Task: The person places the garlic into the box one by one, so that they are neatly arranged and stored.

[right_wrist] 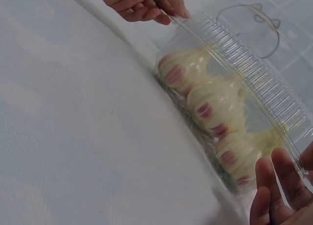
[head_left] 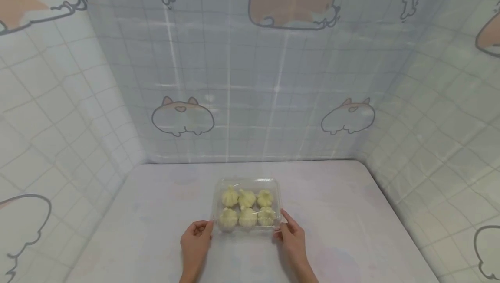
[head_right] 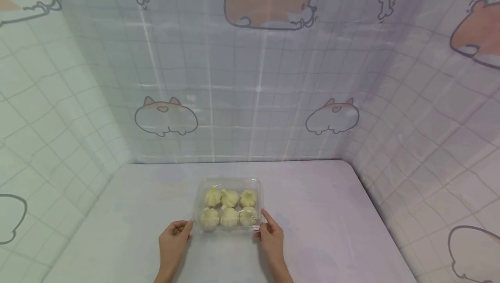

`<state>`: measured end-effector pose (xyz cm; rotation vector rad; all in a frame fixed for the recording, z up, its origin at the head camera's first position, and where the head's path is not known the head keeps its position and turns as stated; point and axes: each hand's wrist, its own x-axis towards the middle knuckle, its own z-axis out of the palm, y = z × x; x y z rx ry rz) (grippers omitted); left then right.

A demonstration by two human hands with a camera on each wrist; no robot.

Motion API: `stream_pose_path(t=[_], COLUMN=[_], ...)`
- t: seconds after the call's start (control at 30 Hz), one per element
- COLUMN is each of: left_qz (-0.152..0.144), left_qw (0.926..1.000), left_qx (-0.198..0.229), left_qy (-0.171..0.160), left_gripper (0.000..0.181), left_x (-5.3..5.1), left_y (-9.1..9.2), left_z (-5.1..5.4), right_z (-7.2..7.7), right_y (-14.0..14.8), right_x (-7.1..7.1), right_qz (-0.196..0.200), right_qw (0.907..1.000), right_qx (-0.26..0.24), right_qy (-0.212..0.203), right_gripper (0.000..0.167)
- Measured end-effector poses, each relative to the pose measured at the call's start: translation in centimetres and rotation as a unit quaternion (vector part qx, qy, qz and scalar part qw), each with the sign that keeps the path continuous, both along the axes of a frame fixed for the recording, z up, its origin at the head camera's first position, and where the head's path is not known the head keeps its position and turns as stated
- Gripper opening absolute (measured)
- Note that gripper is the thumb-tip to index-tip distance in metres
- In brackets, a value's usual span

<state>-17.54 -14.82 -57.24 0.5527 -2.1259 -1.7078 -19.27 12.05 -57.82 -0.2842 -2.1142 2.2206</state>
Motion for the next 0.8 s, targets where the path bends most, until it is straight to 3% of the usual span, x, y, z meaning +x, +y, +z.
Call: stream_pose_path(t=[0.2,0.33,0.53,0.67,0.8], left_qz=[-0.006,-0.027,-0.057,-0.063,-0.069], left_qw=[0.9987,0.9955,0.9922,0.9926,0.9946], left_qx=[-0.005,-0.049,-0.084,-0.077,-0.05], left_qy=[-0.05,-0.076,-0.072,-0.069,-0.058], left_gripper=[0.027,0.024,0.015,0.013,0.011], left_x=[0.2,0.0,-0.3,-0.3,-0.3], left_y=[-0.3,-0.5,-0.6,-0.8,-0.7], left_z=[0.4,1.2,2.0,1.9,1.7], right_z=[0.2,0.4,0.4,0.6,2.2], right_y=[-0.2,-0.4,-0.6,-0.6,-0.8], right_x=[-0.1,-0.1,-0.1,0.0,0.8], right_qz=[-0.012,-0.014,-0.018,-0.019,-0.014], right_qw=[0.9999,0.9997,0.9992,0.9987,0.9989], right_qx=[0.002,-0.012,-0.035,-0.044,-0.044], right_qy=[-0.01,-0.014,-0.009,-0.014,-0.005], right_gripper=[0.044,0.047,0.047,0.047,0.047])
